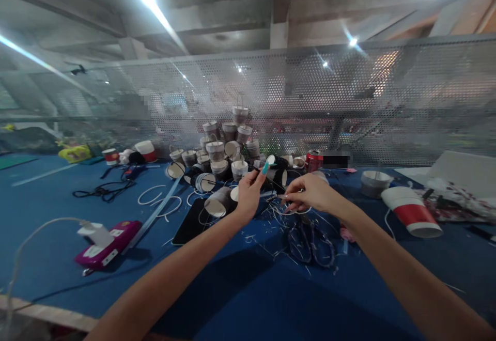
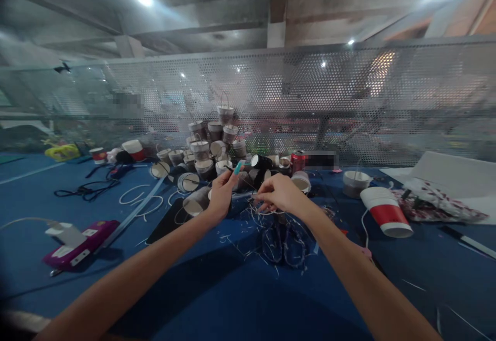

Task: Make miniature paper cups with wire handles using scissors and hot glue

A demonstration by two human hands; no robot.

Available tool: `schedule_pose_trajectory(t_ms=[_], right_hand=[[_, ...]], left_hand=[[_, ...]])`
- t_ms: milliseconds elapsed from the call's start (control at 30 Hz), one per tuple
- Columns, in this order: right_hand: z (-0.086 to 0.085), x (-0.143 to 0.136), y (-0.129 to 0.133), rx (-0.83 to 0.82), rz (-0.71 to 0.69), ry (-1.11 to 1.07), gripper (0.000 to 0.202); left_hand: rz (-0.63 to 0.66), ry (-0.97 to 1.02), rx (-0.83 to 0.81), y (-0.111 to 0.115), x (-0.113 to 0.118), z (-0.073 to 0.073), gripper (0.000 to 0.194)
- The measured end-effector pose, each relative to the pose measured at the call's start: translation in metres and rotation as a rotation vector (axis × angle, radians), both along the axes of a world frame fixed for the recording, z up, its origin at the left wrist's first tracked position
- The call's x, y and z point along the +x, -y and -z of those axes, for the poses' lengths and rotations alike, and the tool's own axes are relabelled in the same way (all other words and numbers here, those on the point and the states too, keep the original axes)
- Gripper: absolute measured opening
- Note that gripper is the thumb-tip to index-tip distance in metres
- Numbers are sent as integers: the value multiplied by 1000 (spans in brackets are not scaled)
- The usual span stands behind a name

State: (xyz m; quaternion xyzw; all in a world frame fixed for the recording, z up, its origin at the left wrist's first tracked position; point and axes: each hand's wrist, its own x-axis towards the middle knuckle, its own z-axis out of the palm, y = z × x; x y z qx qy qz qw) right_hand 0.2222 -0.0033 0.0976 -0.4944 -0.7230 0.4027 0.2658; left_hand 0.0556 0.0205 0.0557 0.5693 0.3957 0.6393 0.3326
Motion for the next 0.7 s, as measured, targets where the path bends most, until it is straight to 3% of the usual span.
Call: schedule_pose_trajectory(t_ms=[267,533,700], right_hand=[[-2,7,1,127,51,121,10],[-7,0,10,352,64,354,8],[-10,-6,15,424,114,461,8]], left_hand=[[12,71,-6,9,3,2,26],[54,265,-140,29,-2,7,19],[3,265,-186,31,-5,10,21]])
